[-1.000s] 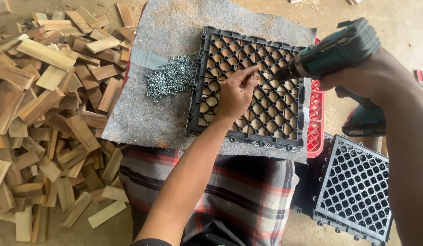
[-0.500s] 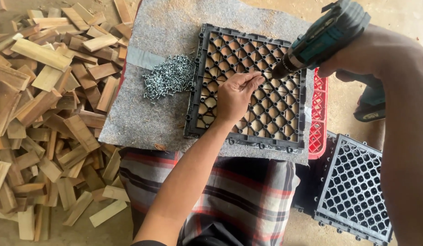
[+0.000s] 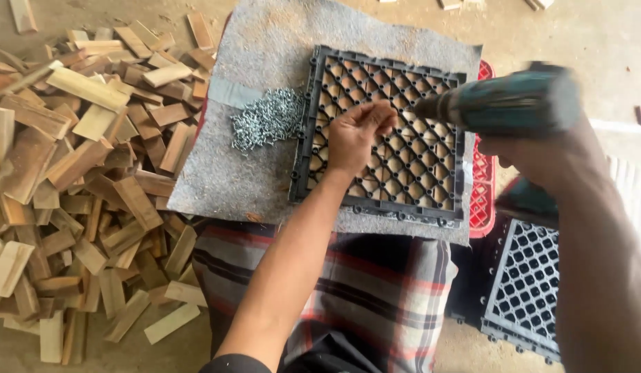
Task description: Assembling wooden floor tiles by screwing wooden slats onto a plastic base grid using a cordless power drill.
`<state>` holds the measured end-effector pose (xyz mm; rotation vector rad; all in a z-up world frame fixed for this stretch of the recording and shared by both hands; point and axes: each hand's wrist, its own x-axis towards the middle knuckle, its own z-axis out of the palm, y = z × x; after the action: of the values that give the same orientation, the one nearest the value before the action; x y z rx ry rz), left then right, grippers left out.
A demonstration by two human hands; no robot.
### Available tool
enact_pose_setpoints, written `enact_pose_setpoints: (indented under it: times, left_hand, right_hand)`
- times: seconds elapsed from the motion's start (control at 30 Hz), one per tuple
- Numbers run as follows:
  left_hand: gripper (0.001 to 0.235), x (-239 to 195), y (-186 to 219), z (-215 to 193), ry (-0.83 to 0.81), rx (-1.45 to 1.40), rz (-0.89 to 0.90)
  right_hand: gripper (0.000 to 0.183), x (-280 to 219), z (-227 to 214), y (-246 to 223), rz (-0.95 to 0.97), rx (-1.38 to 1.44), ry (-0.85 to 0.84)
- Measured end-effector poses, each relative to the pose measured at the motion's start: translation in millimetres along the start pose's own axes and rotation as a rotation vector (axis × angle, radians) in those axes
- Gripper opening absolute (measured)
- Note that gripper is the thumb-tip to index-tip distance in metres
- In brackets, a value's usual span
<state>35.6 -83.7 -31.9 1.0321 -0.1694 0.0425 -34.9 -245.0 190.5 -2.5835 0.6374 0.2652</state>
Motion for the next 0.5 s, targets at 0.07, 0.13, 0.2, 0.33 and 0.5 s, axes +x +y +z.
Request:
enact_pose_setpoints:
  times: [0.07, 0.13, 0.2, 0.33, 0.5]
  left_hand:
    - [0.031, 8, 5, -1, 0.073, -0.193, -0.063]
    - [0.030, 12, 2, -10, 0.034, -0.295, -0.092]
    - [0.029, 15, -4, -21, -0.007, -0.390, -0.135]
    - [0.023, 22, -7, -33, -0.144, -0.693, -0.286]
    - [0.018, 28, -10, -38, -0.149, -0.842, -0.379]
  right_hand:
    - [0.065, -10, 7, 23, -0.267, 0.411, 0.026]
    - [0.060, -26, 16, 25, -0.207, 0.446, 0.047]
    - [0.056, -33, 28, 29, -0.134, 0.486, 0.062]
    - [0.050, -20, 54, 48, -0.354, 0.563, 0.007]
    - [0.026, -3, 68, 64, -0.374, 0.495, -0.029]
